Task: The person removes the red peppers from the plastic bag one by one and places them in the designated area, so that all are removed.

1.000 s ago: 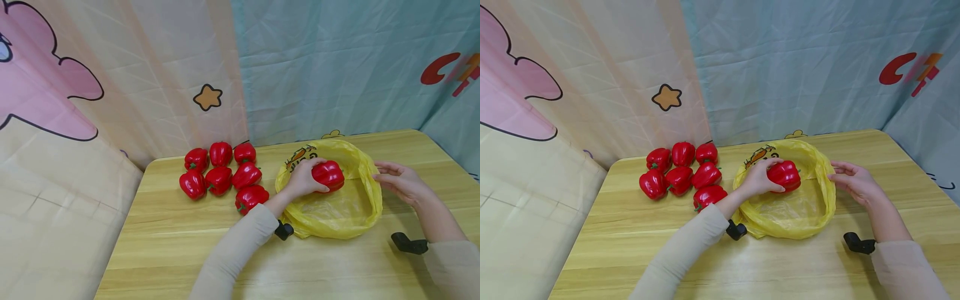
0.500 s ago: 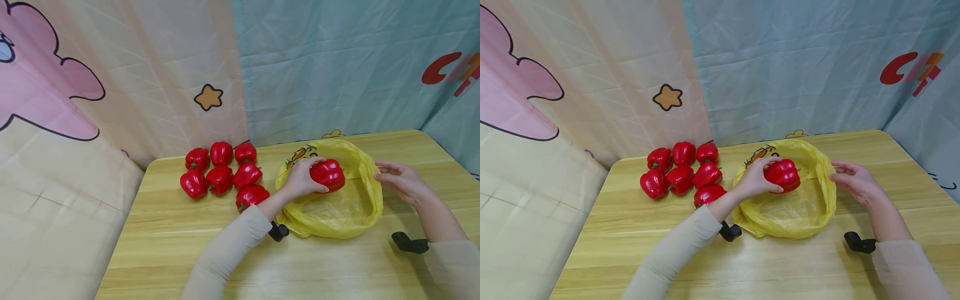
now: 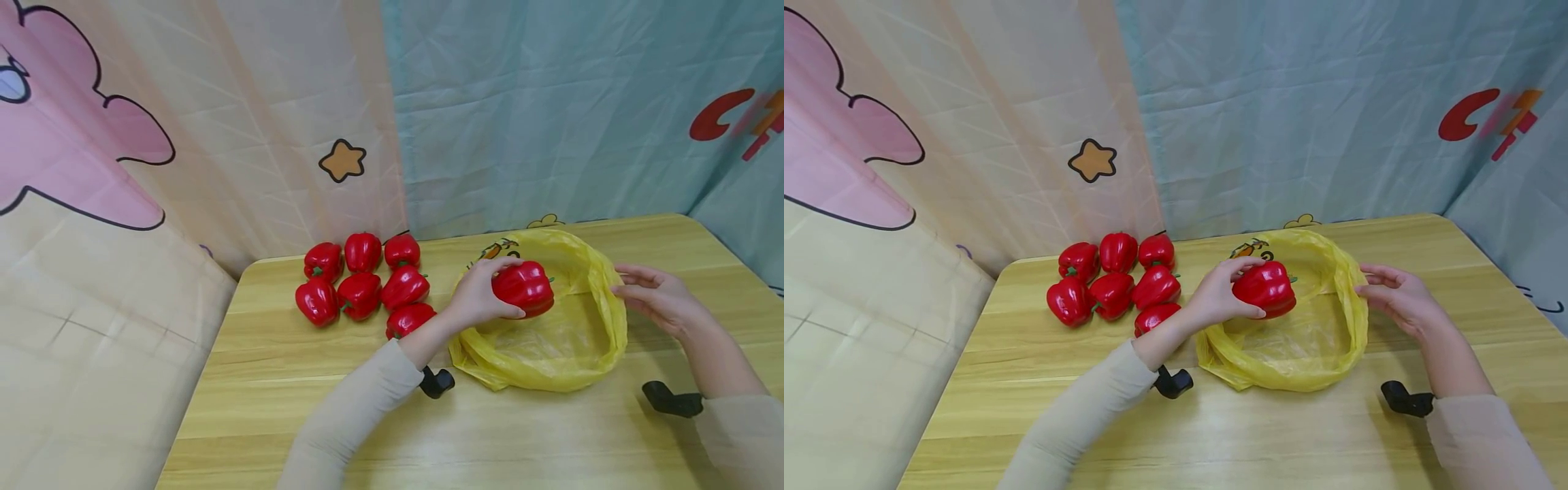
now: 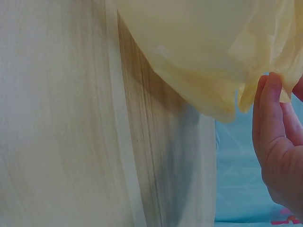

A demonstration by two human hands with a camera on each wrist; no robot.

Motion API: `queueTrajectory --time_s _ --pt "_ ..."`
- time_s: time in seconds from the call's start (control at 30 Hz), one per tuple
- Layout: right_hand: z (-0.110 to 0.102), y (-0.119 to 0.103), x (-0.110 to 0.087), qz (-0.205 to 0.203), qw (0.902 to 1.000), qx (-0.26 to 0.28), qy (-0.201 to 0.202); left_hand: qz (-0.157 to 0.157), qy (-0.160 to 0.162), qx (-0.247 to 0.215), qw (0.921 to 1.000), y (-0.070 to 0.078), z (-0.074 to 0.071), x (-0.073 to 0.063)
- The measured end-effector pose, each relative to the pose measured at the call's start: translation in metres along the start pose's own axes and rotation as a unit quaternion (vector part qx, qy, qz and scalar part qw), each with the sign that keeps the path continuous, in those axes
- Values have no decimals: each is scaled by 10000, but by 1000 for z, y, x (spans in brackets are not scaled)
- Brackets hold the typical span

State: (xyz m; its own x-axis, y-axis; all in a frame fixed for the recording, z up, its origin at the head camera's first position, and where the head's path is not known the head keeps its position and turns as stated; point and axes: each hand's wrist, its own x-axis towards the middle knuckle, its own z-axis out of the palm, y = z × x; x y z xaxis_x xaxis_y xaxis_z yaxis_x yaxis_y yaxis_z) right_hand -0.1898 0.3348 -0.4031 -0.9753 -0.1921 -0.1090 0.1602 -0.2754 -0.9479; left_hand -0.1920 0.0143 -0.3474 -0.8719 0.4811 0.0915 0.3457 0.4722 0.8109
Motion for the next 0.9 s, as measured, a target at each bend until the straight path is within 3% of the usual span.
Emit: queueTrajectory --time_s 0.43,0.9 --pt "-2 -1 -3 -32 9999 -122 13 -56 45 -342 9994 -12 -25 -29" --pt "0 -3 -4 -44 9999 -108 -46 -140 377 -132 9991 -25 -52 -55"
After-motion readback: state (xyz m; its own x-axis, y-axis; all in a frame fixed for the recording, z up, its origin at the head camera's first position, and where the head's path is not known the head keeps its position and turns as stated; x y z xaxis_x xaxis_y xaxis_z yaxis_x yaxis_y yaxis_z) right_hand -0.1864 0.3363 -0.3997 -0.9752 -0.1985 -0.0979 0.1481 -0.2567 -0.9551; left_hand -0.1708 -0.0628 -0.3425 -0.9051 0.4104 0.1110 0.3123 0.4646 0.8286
